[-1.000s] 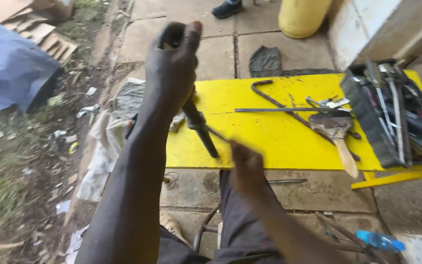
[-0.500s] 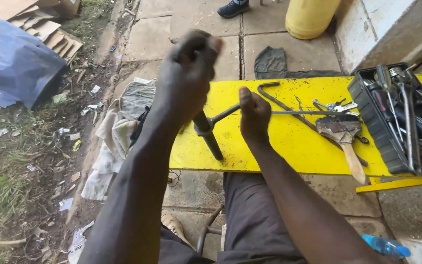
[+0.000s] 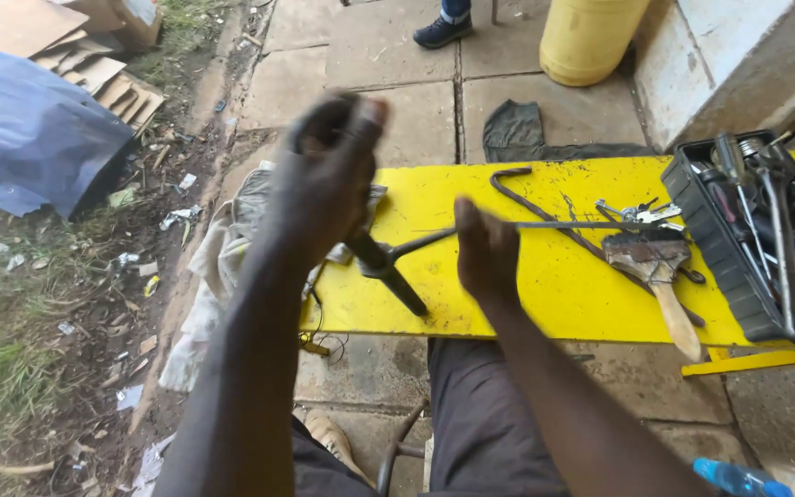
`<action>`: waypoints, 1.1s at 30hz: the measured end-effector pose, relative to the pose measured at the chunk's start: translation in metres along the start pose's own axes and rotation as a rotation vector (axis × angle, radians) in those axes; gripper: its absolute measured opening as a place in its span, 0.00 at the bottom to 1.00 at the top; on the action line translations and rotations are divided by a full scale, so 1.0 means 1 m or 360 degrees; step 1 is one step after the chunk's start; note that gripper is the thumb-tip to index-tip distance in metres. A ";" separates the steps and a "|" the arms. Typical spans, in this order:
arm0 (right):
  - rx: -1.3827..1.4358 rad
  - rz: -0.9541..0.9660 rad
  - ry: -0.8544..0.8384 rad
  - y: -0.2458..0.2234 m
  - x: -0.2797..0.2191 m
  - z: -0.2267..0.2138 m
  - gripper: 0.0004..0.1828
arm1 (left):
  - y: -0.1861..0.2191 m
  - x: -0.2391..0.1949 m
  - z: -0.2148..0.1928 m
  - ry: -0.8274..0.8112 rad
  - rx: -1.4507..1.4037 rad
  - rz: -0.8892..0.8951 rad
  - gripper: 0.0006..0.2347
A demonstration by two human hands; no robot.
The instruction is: Measuring a metal rod with a tape measure and filing it on a workbench.
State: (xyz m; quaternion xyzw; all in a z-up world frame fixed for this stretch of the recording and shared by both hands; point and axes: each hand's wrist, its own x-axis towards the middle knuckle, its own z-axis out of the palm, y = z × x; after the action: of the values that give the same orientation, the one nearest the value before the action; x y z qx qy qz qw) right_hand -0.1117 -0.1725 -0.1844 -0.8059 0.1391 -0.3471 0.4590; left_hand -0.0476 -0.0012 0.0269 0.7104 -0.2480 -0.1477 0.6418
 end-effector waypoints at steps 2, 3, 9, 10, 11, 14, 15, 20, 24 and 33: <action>0.0345 0.0241 -0.0338 -0.001 0.042 0.019 0.30 | 0.006 -0.003 0.017 -0.0275 0.0085 0.0274 0.09; 0.0684 0.0486 -0.0665 0.000 0.064 0.027 0.38 | 0.009 -0.003 0.027 -0.0560 0.0169 0.0553 0.09; 0.0543 0.0533 -0.0299 -0.018 0.048 0.020 0.29 | 0.011 0.000 0.017 -0.0374 0.0259 0.0590 0.14; 0.0534 0.0563 -0.0296 -0.012 0.041 0.023 0.29 | 0.007 0.000 0.022 -0.0389 0.0247 0.0566 0.14; 0.0482 0.0456 -0.0052 -0.007 0.034 0.027 0.28 | 0.004 0.001 0.026 -0.0289 0.0289 0.0567 0.12; 0.0404 0.0461 0.0288 -0.031 0.006 0.009 0.26 | -0.010 0.017 0.021 0.0074 0.0243 0.0367 0.09; 0.0368 0.0596 0.0366 -0.046 -0.007 -0.002 0.28 | -0.015 0.024 0.015 0.0341 0.0131 0.0142 0.08; 0.0688 0.0590 -0.0142 -0.079 -0.119 -0.016 0.25 | -0.018 0.025 0.012 0.0618 0.0021 -0.0072 0.10; 0.0987 0.0282 -0.0359 -0.084 -0.138 -0.006 0.31 | -0.014 0.015 0.015 0.0679 0.0285 -0.0031 0.10; 0.0595 0.0326 -0.0346 0.024 0.040 0.023 0.33 | 0.004 -0.011 0.037 -0.0498 0.0162 0.0713 0.07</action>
State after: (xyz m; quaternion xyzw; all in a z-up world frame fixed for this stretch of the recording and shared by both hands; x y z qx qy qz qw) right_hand -0.0651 -0.1923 -0.1954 -0.7213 0.1032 -0.2295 0.6453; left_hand -0.0767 -0.0266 0.0251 0.6378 -0.5020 -0.0975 0.5759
